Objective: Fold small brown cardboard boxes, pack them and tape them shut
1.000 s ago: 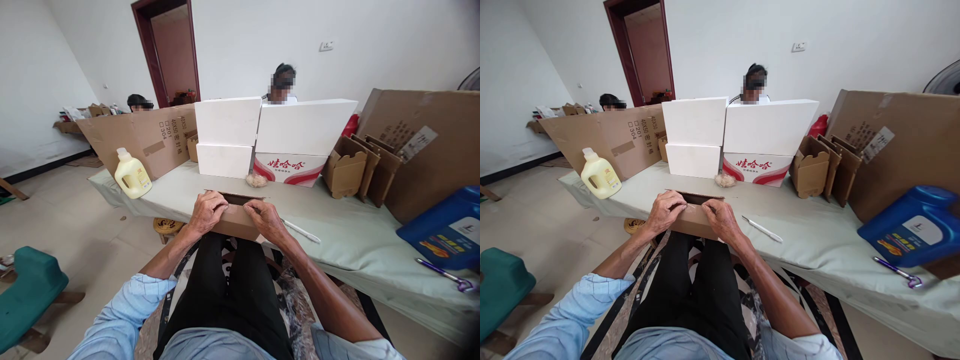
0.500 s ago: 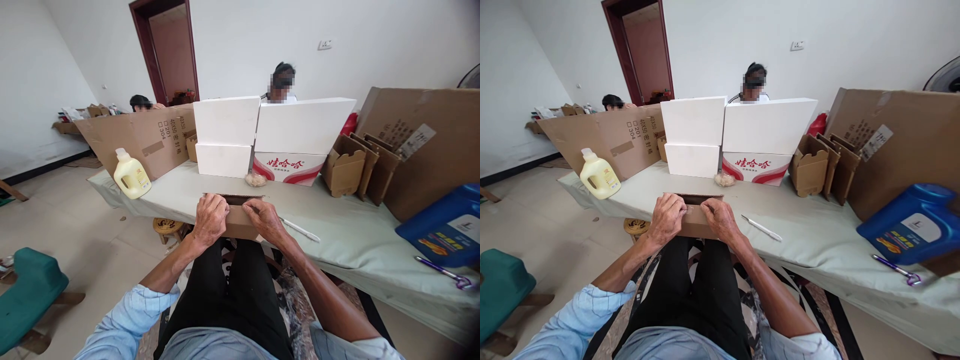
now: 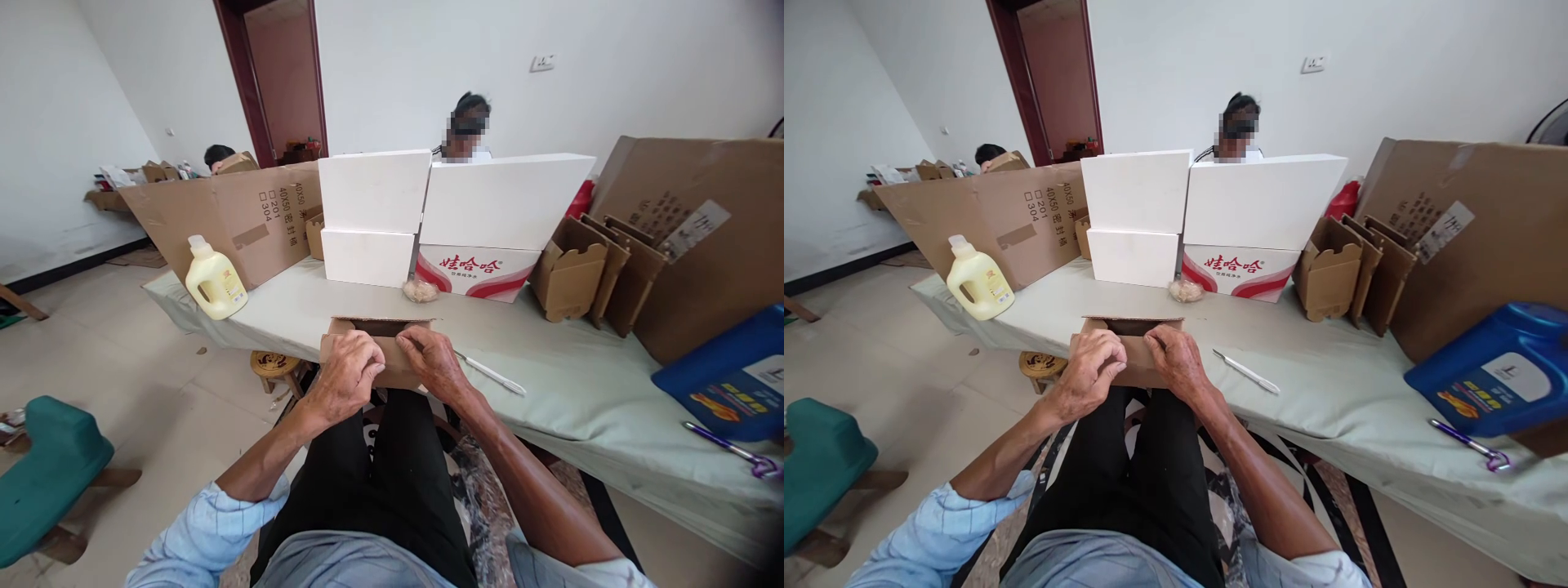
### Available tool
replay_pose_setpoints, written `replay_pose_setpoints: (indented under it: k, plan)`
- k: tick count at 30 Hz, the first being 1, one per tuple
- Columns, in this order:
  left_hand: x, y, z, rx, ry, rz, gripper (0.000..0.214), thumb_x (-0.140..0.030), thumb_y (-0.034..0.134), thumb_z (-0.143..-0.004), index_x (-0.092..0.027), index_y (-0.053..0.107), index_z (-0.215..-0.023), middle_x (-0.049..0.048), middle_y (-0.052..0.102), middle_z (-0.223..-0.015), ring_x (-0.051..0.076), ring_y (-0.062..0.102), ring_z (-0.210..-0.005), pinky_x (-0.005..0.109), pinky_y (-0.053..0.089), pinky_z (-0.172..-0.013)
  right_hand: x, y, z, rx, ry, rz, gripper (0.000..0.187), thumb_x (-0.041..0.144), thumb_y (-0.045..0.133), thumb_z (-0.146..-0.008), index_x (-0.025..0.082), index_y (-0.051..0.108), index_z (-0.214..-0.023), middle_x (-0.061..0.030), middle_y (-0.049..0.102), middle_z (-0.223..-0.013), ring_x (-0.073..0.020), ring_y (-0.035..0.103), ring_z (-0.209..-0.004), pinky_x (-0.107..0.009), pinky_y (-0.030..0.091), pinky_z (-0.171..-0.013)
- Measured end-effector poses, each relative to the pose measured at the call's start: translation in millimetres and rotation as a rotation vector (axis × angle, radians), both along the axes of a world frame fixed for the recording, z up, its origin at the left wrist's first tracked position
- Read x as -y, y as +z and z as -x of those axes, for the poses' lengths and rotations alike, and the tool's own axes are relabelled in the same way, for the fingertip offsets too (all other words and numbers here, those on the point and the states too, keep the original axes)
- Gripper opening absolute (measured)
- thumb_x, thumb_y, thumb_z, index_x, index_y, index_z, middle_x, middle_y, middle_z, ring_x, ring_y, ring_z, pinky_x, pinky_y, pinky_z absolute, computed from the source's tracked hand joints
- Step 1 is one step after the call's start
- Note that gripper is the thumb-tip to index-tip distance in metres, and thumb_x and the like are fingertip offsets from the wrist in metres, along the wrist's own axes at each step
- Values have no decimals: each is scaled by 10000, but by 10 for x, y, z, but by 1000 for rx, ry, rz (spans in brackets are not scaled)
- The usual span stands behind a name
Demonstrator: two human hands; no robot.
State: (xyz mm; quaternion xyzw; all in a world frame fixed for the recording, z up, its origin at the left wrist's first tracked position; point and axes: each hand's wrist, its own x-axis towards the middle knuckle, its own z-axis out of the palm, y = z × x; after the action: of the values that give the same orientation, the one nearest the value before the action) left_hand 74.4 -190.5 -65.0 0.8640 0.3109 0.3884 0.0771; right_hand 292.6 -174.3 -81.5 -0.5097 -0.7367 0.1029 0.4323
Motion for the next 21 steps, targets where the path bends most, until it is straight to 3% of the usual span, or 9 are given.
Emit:
replay_pose_setpoints:
  k: [4, 9, 11, 17, 21]
  plan:
    - [20, 181, 178, 185, -97, 150, 126, -179, 560, -1023, -217, 632, -927, 47, 715, -973, 209, 656, -986, 371, 510, -940, 59, 45, -1, -20, 13, 35, 295, 363, 528, -1007, 209, 708, -831, -42, 743, -816, -198, 635, -741, -298, 418, -700]
    - [-267, 368, 486, 472, 63, 333, 108, -283, 698, -946, -191, 697, -889, 18, 722, -860, 162, 659, -825, 284, 522, -799, 187, 2, 20, -115, -8, 139, 471, 524, 518, -1066, 202, 676, -761, -11, 657, -727, -181, 572, -691, -293, 369, -635]
    - [-396, 397, 528, 548, 67, 420, 147, -317, 758, -889, -180, 709, -869, 13, 713, -820, 150, 646, -776, 269, 517, -751, 210, -67, 34, -177, -53, 143, 527, 571, 517, -1064, 196, 673, -729, -9, 629, -692, -177, 554, -673, -295, 365, -625]
    - [-638, 407, 348, 583, -74, 706, 240, -342, 856, -764, -159, 717, -834, 14, 703, -763, 128, 616, -703, 261, 508, -702, 262, -191, 129, -397, -182, 139, 581, 654, 563, -1019, 188, 725, -714, -21, 620, -640, -179, 557, -639, -306, 399, -628]
    - [-707, 404, 226, 591, -128, 772, 250, -336, 864, -729, -155, 716, -817, 12, 706, -747, 124, 614, -694, 264, 515, -708, 334, -157, 191, -534, -219, 185, 633, 743, 599, -974, 186, 748, -712, -36, 632, -623, -183, 576, -598, -316, 442, -614]
